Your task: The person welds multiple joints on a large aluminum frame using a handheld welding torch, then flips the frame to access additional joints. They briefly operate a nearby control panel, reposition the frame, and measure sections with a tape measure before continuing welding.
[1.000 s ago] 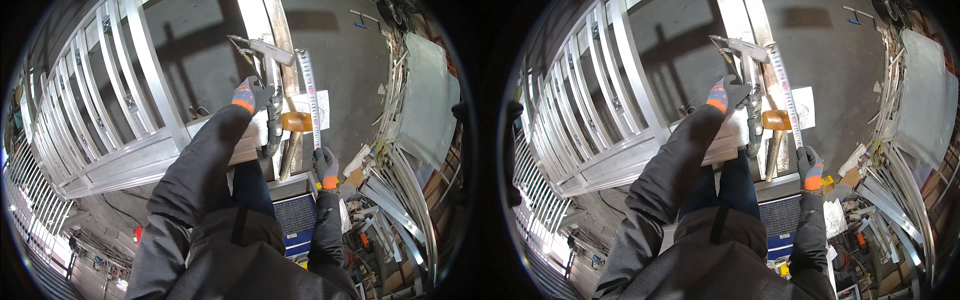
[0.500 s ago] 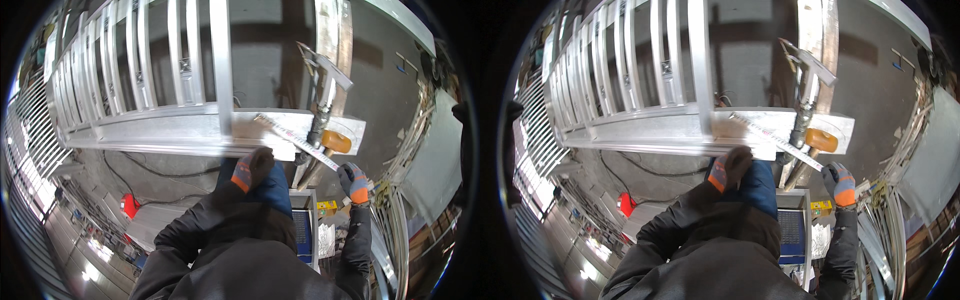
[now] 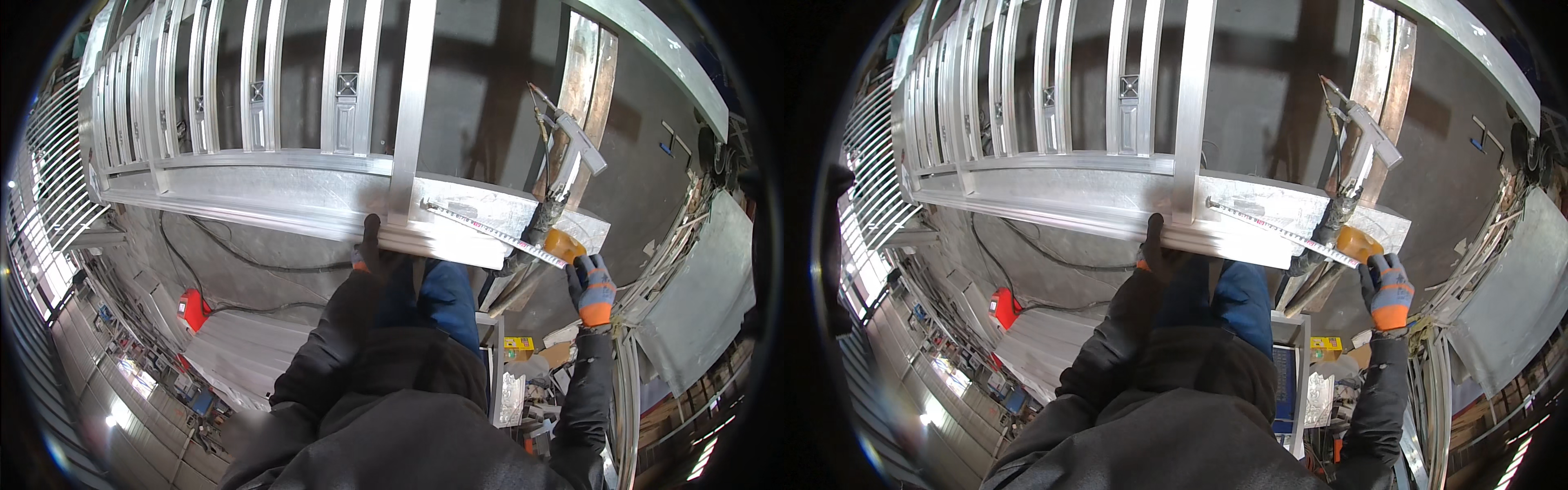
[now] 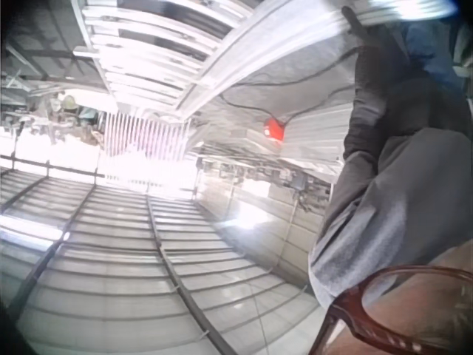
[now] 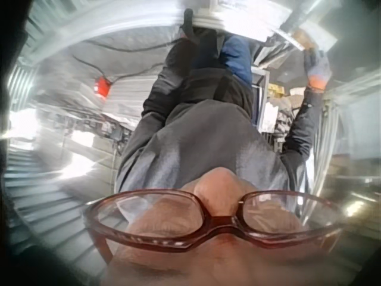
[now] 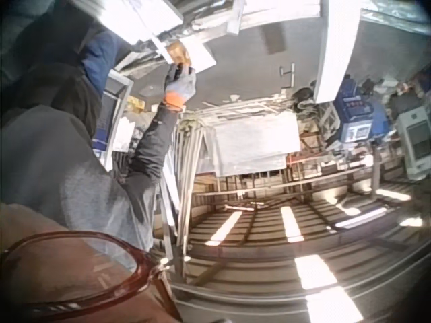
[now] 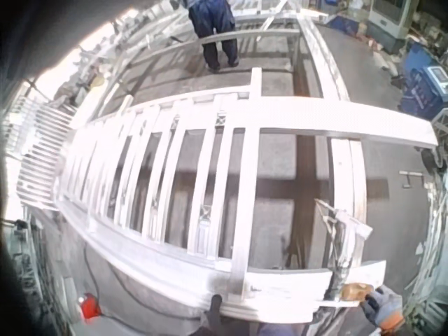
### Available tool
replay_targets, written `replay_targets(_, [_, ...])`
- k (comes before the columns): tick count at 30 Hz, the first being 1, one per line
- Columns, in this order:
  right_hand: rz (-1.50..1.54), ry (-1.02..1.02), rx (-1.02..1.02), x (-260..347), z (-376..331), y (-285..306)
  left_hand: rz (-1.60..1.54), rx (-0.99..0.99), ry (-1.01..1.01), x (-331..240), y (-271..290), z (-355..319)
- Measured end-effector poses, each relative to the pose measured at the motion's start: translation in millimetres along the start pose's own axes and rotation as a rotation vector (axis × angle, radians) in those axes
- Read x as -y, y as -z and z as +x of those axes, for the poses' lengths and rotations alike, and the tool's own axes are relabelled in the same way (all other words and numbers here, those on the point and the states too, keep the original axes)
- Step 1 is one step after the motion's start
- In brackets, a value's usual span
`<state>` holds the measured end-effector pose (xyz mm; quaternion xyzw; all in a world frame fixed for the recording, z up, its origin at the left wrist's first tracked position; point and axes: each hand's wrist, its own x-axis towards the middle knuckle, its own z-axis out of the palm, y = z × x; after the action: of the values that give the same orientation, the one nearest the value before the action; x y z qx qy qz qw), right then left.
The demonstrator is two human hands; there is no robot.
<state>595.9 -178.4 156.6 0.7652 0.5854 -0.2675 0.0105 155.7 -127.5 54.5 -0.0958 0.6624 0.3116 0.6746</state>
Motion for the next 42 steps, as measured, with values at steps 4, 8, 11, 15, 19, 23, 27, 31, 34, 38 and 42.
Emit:
replay_targets(4, [-0.017,0.004,-0.004,6,18,10,-0.041,-0.011,0.011,3,6,1])
replay_targets(8, [0.054,0.016,-0.059,12,12,-3,0.036,0.032,-0.040,1,10,-5])
replay_targets(11, [0.230,-0.044,-0.079,24,6,-17,0.000,0.065,-0.098,3,10,-1])
replay_targets(15, [0.626,-0.170,-0.071,61,20,-35,-0.018,0.171,-0.154,6,10,14])
replay_targets(19, [0.994,-0.128,0.098,129,67,-53,-0.073,0.031,0.063,2,13,11])
replay_targets(23, [1.077,-0.101,0.214,209,100,-68,-0.067,-0.019,-0.012,-22,25,-1])
replay_targets(27, [0.920,0.058,0.195,268,102,-83,-0.218,-0.158,-0.045,-69,68,4])
replay_targets(31, [0.876,0.014,0.283,317,75,-99,-0.031,-0.312,-0.239,-97,117,4])
replay_targets(34, [0.693,0.079,0.254,367,42,-125,-0.427,0.082,-0.412,-96,142,-16])
replay_targets(38, [0.451,0.255,0.345,482,5,-183,0.368,0.143,-0.799,-122,184,-34])
replay_targets(42, [0.550,0.700,0.293,614,-34,-210,-0.008,0.193,-0.584,-192,281,-42])
